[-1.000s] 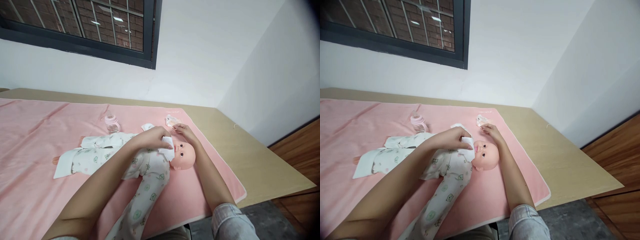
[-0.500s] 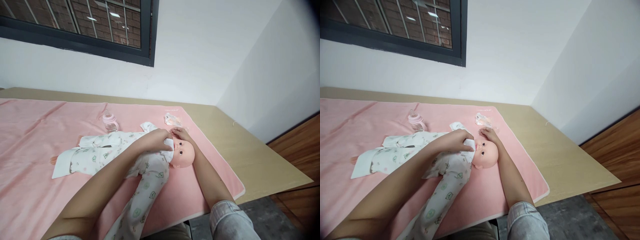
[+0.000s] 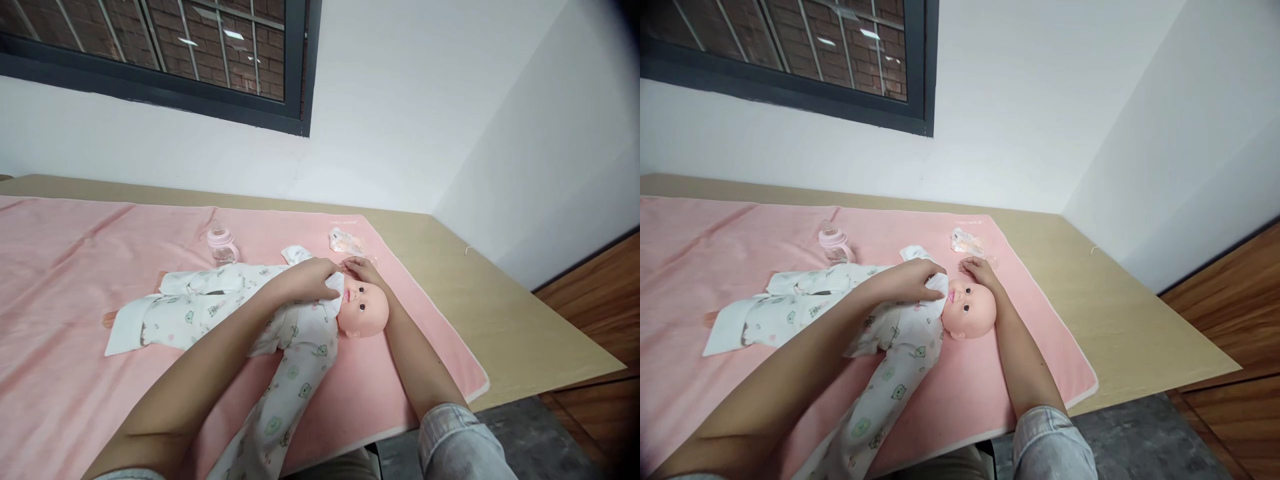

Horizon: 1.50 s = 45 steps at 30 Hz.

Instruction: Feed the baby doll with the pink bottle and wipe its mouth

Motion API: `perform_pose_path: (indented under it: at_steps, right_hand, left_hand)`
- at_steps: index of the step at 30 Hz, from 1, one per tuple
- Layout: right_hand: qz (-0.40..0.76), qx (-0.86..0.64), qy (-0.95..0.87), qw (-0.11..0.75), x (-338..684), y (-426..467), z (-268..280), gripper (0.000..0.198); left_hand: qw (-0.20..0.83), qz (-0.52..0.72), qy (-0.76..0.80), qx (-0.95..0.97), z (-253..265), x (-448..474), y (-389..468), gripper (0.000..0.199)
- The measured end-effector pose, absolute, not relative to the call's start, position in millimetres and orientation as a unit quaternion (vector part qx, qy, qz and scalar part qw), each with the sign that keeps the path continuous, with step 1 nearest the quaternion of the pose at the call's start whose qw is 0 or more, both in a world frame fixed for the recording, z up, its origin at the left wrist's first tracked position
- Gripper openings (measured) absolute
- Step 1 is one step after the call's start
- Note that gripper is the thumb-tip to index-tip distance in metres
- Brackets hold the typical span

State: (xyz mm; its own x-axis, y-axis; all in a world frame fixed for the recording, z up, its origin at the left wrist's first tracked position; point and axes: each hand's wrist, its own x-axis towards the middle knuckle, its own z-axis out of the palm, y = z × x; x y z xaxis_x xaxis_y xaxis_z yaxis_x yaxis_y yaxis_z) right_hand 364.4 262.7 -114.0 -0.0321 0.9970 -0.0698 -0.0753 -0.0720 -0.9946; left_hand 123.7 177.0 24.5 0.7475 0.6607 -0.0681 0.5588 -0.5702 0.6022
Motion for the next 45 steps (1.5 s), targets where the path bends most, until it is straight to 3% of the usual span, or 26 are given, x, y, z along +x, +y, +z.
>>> perform_pose_path:
  at_steps: [6,17,24,32,38,45]
  right_hand:
    - [0.542,-0.484,-0.474,0.498,365,263,-116,0.037]
    - [0.54,-0.479,-0.491,0.488,367,263,-116,0.036]
    - [0.547,-0.47,-0.485,0.495,367,263,-116,0.037]
    - [0.542,-0.468,-0.492,0.495,367,261,-116,0.036]
    - [0.528,-0.481,-0.497,0.493,366,259,-112,0.036]
    - [0.542,-0.471,-0.487,0.498,366,259,-113,0.04]
  left_hand:
    - [0.293,0.12,0.331,0.889,25,124,178,0.009]
    - [0.253,0.165,0.334,0.893,15,129,183,0.027]
    - [0.278,0.185,0.319,0.887,20,130,180,0.009]
    - [0.264,0.197,0.32,0.888,20,130,181,0.011]
    - [0.346,0.17,0.3,0.873,25,127,178,0.023]
    - [0.374,0.15,0.279,0.871,23,129,173,0.022]
